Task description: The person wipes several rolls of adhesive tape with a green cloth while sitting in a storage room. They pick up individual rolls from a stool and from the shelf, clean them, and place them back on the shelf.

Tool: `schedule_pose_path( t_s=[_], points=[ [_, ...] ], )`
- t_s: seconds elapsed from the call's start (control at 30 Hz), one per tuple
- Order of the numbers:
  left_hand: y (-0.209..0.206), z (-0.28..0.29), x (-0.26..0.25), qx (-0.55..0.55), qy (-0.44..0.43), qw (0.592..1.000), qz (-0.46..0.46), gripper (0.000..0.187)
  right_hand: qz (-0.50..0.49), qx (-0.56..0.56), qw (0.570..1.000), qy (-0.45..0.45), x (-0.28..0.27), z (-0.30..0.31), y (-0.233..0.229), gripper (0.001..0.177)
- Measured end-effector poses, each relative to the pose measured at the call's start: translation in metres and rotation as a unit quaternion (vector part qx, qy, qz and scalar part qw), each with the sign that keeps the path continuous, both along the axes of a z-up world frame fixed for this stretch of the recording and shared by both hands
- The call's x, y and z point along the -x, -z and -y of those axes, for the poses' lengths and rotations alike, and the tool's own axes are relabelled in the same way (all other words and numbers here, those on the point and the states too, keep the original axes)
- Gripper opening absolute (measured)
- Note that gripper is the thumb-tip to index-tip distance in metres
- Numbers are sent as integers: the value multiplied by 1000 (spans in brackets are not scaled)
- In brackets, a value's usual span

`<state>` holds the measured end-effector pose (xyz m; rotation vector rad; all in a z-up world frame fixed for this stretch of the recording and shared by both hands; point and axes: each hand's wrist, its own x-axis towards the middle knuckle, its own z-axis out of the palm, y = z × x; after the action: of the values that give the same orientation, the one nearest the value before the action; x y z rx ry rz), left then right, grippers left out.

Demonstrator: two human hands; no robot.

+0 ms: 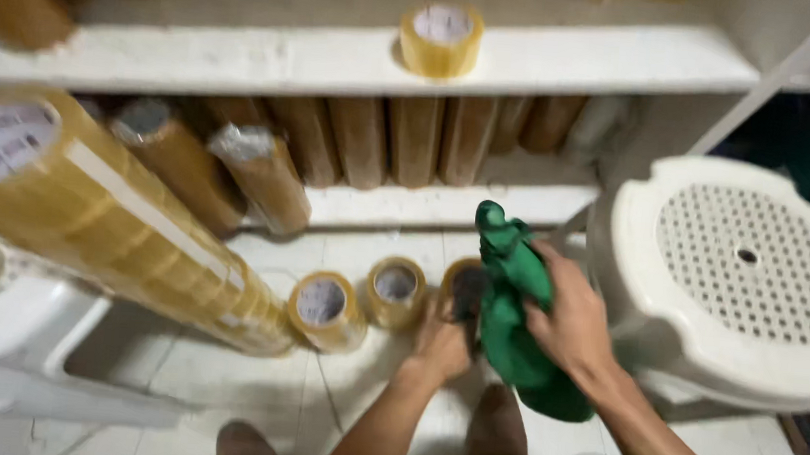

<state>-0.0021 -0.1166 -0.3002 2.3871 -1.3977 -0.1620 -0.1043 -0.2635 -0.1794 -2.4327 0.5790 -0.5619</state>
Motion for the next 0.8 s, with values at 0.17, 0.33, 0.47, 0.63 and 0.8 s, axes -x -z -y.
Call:
schedule_pose_path(
  t_s=[0.17, 0.33, 0.47, 0.63, 0.8],
  points=[
    [27, 18, 0, -126, -11, 992, -1, 67, -180, 3, 982, 54, -10, 9, 77, 76],
    [34, 8, -5, 22, -37, 995, 91, 21, -165, -17, 986, -26, -11, 9, 107, 91],
    [-3, 9, -18, 64, -76, 994, 37, 30, -103, -5, 993, -57, -20, 6, 48, 90],
    [-95, -10, -56, 83, -102, 972, -193, 47, -65, 15, 992, -102, -43, 11, -43, 102],
    [-195, -31, -68, 186, -59, 972, -127, 28, 47, 27, 985, -166, -65, -13, -142, 98]
  ],
)
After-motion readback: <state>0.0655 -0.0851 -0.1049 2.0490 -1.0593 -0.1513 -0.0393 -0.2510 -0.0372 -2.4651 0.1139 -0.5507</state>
